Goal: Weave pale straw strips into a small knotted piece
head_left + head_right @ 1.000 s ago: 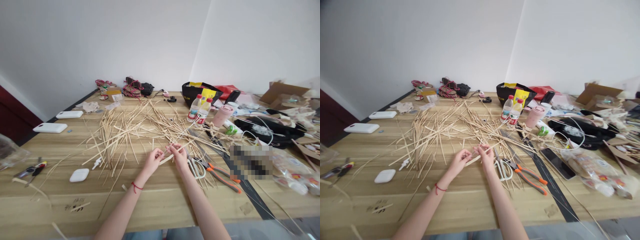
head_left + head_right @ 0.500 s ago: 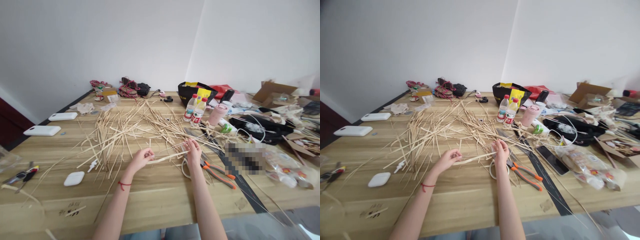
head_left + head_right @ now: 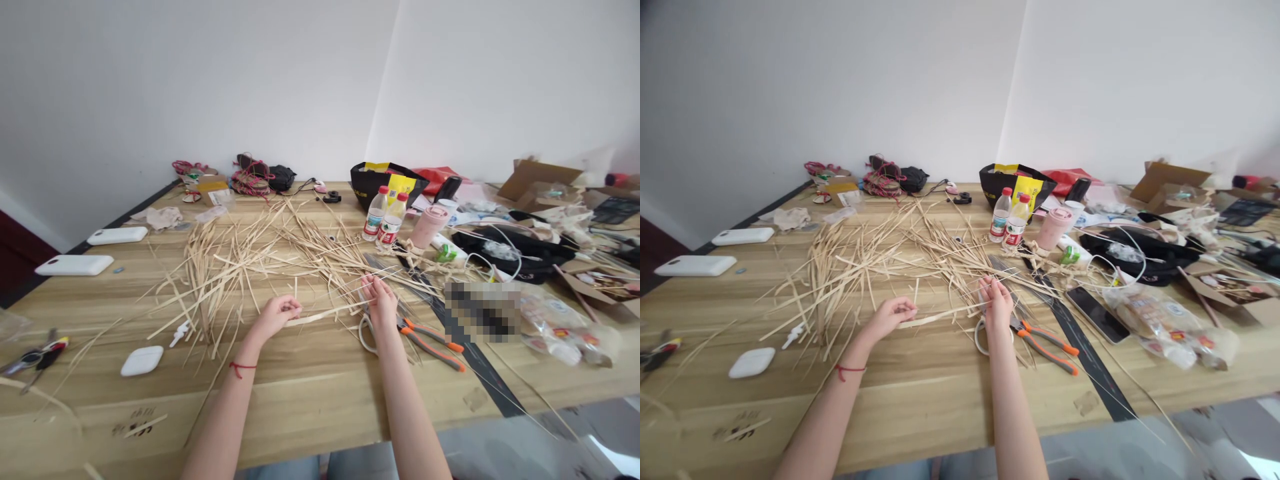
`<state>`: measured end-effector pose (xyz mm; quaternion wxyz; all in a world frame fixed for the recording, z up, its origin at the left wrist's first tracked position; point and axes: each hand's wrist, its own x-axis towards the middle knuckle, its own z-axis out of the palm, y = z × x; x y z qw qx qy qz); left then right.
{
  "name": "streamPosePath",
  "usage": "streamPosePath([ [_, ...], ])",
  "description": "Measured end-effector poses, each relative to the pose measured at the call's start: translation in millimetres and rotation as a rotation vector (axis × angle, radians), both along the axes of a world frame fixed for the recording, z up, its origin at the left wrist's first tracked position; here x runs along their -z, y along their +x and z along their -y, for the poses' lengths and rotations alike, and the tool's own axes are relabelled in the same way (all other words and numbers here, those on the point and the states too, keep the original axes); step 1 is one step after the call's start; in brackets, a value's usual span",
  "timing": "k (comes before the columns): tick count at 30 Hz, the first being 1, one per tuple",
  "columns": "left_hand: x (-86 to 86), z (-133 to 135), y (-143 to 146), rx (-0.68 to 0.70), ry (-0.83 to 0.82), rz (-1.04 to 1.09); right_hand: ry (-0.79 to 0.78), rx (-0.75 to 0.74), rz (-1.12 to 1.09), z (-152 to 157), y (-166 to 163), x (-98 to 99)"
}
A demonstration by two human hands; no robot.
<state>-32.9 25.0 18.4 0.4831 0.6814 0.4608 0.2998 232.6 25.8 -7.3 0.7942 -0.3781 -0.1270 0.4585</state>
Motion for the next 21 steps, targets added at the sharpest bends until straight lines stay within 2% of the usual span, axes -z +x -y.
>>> streamPosePath([
  [21,1.3,1.3,1.1,0.025,0.074,-0.03,0.0,0.009,0.022,-0.7,1.2,0.4],
])
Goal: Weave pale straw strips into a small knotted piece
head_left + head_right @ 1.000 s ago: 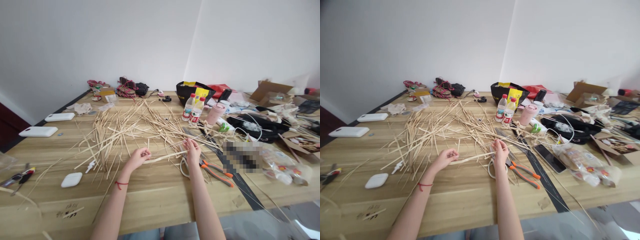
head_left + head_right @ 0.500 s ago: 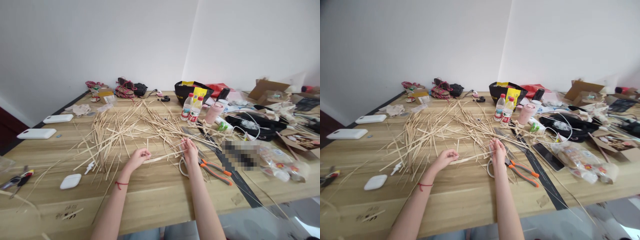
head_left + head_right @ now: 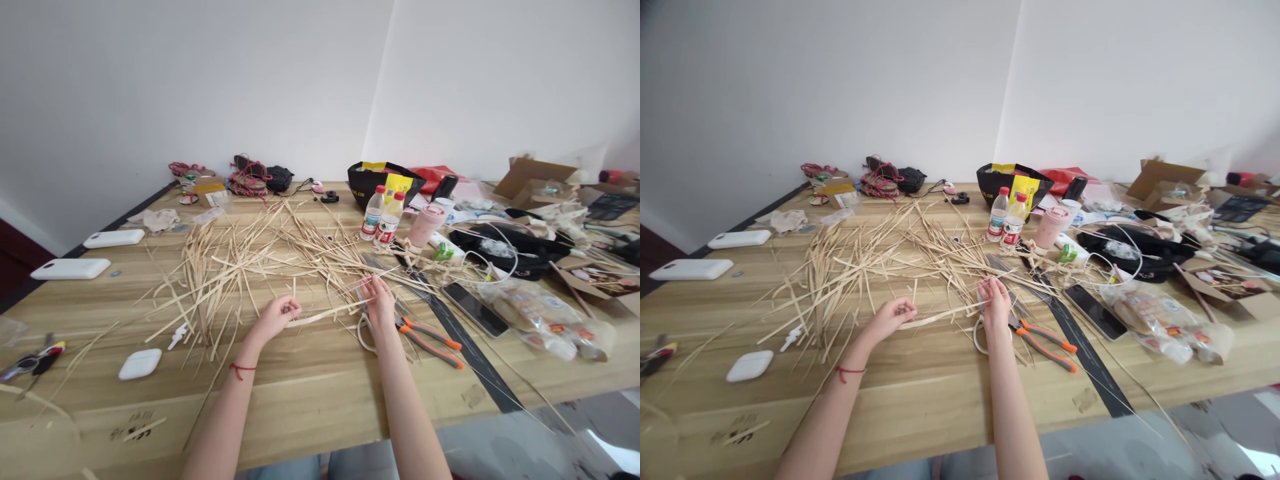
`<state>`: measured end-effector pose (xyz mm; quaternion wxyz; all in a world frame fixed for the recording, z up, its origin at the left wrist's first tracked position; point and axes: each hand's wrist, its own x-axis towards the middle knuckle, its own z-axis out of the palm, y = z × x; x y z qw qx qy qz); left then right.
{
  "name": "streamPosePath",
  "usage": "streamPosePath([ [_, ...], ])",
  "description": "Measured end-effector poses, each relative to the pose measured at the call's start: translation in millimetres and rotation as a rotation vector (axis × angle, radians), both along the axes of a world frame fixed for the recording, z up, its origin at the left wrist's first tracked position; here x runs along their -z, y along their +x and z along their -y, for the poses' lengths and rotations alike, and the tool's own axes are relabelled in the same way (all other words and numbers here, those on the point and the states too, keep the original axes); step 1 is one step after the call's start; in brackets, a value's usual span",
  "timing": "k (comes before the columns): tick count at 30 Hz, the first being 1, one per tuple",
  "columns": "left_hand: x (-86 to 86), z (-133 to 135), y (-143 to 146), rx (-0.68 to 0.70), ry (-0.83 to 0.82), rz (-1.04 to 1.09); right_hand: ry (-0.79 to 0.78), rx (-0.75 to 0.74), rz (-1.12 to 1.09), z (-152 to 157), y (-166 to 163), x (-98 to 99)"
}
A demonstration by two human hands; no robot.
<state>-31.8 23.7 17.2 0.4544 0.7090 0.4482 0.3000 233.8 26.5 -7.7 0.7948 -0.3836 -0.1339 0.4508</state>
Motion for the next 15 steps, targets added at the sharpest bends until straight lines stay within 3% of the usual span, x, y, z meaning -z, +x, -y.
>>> streamPosePath([
  [15,1.5,0.1,0.8,-0.012,-0.013,-0.028,0.002,0.009,0.008,-0.1,0.4,1.7],
])
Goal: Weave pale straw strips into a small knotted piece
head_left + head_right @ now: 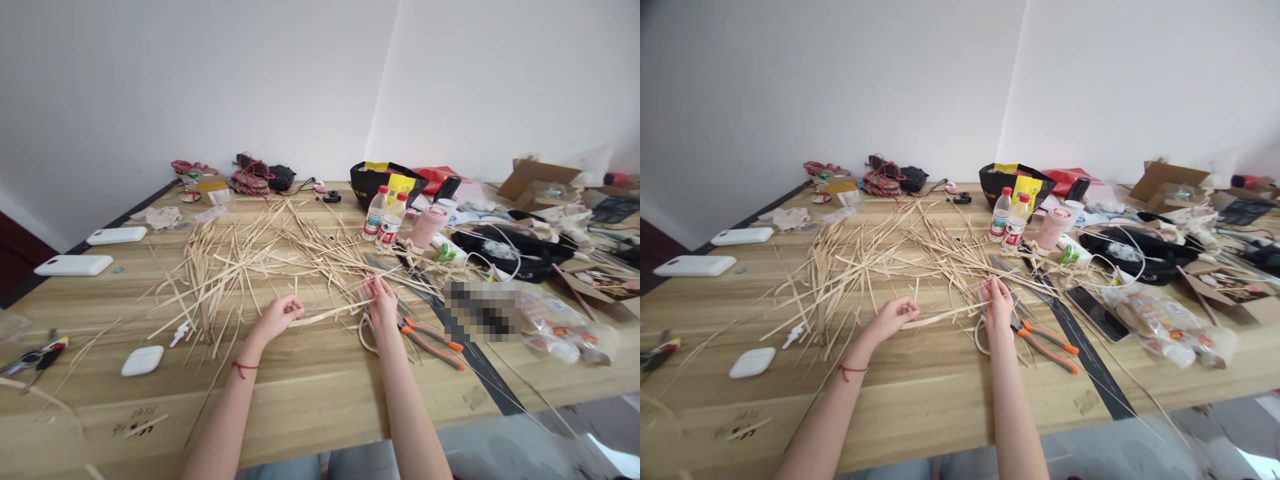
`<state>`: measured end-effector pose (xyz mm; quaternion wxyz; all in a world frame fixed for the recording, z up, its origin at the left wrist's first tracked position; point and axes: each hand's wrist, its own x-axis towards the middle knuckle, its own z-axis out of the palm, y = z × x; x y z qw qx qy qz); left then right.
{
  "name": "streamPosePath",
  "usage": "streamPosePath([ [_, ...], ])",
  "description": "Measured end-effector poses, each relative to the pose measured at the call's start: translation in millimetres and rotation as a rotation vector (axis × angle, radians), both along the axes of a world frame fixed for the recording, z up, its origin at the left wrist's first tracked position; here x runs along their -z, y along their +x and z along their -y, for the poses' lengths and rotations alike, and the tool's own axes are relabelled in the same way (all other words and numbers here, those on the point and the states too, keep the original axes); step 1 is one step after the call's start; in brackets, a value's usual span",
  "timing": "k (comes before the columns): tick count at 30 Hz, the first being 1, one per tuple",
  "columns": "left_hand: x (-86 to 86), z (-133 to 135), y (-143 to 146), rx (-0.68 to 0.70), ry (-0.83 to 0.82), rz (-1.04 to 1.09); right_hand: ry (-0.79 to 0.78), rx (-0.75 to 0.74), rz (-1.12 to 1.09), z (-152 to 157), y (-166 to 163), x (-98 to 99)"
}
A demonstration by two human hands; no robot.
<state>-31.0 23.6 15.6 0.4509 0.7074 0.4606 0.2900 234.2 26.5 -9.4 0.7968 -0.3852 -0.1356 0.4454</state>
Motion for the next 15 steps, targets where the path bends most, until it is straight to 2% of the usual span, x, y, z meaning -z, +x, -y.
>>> streamPosePath([
  [15,4.4,0.4,3.2,0.013,0.07,-0.049,-0.013,0.028,-0.011,-1.0,-3.3,1.1],
])
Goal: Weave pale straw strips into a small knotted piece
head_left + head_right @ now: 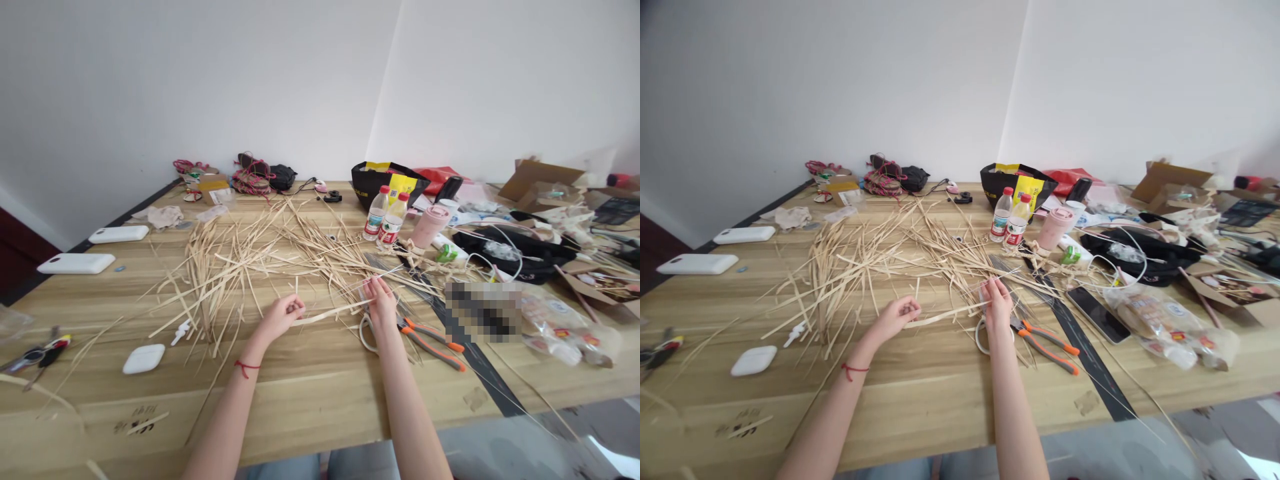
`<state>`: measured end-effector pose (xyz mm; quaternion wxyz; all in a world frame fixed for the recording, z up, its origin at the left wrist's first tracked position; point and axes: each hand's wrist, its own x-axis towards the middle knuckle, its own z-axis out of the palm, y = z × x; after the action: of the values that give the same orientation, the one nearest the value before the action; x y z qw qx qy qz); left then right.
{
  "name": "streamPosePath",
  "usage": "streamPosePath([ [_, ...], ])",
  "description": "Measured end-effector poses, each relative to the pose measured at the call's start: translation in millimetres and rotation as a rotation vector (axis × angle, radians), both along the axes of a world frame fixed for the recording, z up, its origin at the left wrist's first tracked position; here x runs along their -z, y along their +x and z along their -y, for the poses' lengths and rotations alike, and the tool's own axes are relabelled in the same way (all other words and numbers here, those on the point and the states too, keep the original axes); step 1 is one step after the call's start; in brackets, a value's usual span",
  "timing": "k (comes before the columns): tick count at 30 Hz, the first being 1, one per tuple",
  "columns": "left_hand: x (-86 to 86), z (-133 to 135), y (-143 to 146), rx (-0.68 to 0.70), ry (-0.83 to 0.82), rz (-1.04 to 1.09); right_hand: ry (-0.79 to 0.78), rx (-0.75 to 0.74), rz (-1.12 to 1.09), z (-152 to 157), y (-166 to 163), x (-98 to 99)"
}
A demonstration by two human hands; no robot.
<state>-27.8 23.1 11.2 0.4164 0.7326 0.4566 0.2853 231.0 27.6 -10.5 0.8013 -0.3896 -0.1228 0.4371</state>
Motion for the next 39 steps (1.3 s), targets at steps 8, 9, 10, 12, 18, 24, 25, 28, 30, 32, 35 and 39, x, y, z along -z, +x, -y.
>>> streamPosePath([
  [8,0.2,0,1,0.018,-0.006,-0.007,0.008,0.006,-0.045,1,-1,-1.5],
  [9,-0.5,0,1,0.02,-0.003,-0.011,0.012,0.003,-0.043,1,-1,-1.5],
  [10,-1.2,0,1,0.019,0.0,-0.012,0.017,0.001,-0.04,1,-1,-1.5],
  [12,-2.1,0,1,0.014,-0.001,-0.012,0.026,-0.001,-0.037,1,-2,-1.6],
  [18,-1.6,0,1,0.001,0.005,0.018,0.027,0.002,-0.024,0,-1,-2.0],
  [24,-1.6,-1,3,-0.065,0.014,0.132,0.0,-0.213,0.127,0,-8,-2.9],
  [25,-0.9,-2,4,-0.091,0.005,0.161,-0.007,-0.261,0.159,0,-11,-3.6],
  [28,2.2,-5,6,-0.172,-0.039,0.269,-0.035,-0.436,0.25,4,-22,-7.2],
  [30,3.9,-6,9,-0.229,-0.086,0.362,-0.033,-0.562,0.307,8,-30,-10.7],
  [32,4.1,-6,13,-0.276,-0.146,0.467,0.002,-0.658,0.359,13,-39,-14.5],
  [35,1.0,-3,18,-0.275,-0.237,0.611,0.073,-0.776,0.44,20,-51,-18.0],
  [39,-2.8,1,22,-0.226,-0.282,0.702,0.139,-0.884,0.542,23,-66,-16.5],
])
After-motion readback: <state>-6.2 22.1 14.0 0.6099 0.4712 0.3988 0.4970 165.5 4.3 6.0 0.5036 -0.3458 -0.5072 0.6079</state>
